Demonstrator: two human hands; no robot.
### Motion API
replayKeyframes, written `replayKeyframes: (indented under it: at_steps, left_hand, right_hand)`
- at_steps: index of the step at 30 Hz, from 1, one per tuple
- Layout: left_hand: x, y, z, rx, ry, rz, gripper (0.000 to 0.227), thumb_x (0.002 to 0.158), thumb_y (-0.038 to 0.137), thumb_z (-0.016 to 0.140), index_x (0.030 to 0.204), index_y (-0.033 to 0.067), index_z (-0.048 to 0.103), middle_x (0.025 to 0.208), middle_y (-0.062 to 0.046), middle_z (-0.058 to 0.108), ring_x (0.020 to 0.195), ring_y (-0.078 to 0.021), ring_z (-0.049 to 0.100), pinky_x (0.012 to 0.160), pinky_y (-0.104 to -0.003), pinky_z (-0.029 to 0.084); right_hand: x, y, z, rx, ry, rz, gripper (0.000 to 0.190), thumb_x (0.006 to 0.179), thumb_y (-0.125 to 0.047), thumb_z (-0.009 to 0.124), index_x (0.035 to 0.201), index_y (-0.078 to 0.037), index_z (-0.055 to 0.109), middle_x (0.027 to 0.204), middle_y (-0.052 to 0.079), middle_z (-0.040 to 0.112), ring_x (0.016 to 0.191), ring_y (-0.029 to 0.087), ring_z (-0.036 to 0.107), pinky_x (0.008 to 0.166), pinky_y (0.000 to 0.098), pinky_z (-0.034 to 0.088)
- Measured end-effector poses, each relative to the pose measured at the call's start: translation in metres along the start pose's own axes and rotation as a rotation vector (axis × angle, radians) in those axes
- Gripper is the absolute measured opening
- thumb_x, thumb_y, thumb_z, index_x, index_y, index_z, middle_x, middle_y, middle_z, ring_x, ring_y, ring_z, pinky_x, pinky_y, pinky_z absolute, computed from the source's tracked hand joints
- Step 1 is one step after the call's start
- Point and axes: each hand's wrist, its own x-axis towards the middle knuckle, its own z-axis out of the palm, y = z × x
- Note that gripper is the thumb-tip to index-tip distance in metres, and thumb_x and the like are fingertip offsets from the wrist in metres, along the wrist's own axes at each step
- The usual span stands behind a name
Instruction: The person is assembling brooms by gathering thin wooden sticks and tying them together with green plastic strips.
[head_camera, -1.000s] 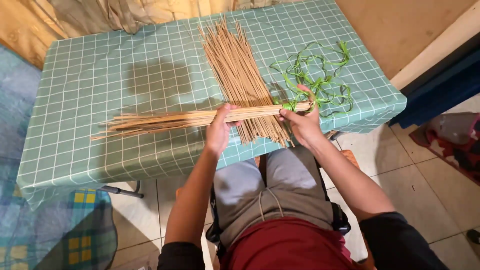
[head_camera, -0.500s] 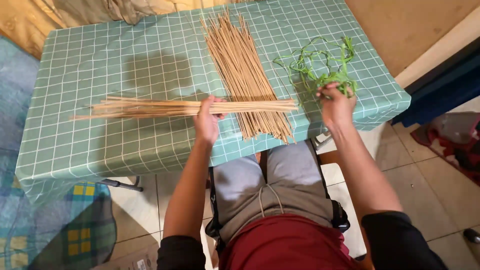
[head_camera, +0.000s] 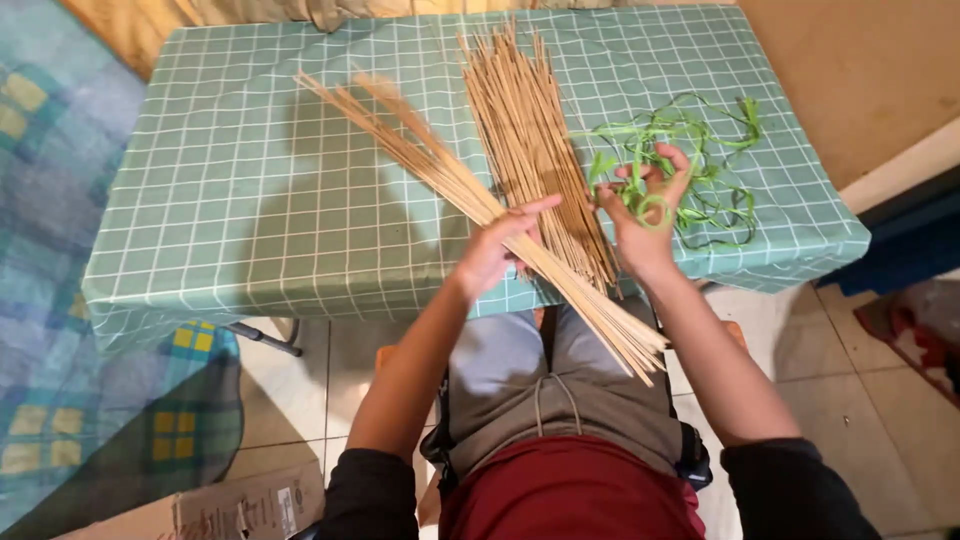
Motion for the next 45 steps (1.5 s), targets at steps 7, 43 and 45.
replayKeyframes:
  at_steps: [7, 43, 45]
  left_hand:
    - [0.012, -0.018, -0.01, -0.072, 0.041, -0.04, 0.04, 0.087, 0.043, 0.069, 0.101, 0.0056, 0.072, 0.072, -0.009, 0.061, 0.058, -0.0185, 0.058, 0.036, -0.024, 0.041]
    - [0.026, -0.032, -0.047, -0.089, 0.167, 0.12, 0.034, 0.083, 0.041, 0.067, 0.077, 0.0091, 0.058, 0.067, -0.006, 0.054, 0.042, -0.0147, 0.053, 0.029, -0.02, 0.033]
    - [0.025, -0.03, -0.049, -0.066, 0.179, 0.114, 0.034, 0.082, 0.042, 0.067, 0.078, 0.009, 0.059, 0.068, -0.006, 0.056, 0.042, -0.0142, 0.053, 0.029, -0.02, 0.032]
  right_hand:
    - [0.002, 0.012, 0.041, -0.038, -0.42, -0.097, 0.055, 0.1, 0.002, 0.057, 0.149, -0.006, 0.035, 0.121, 0.019, 0.046, 0.109, 0.041, 0.055, 0.088, 0.0559, 0.052]
    - [-0.01, -0.049, -0.031, -0.303, -1.14, 0.39, 0.05, 0.102, -0.039, 0.056, 0.119, 0.005, 0.071, 0.075, 0.021, 0.071, 0.05, 0.017, 0.067, 0.041, 0.0262, 0.058]
    - [-0.036, -0.033, -0.022, -0.234, -1.156, 0.488, 0.053, 0.096, -0.035, 0.067, 0.131, 0.005, 0.062, 0.097, 0.025, 0.07, 0.067, 0.023, 0.072, 0.052, 0.0321, 0.064]
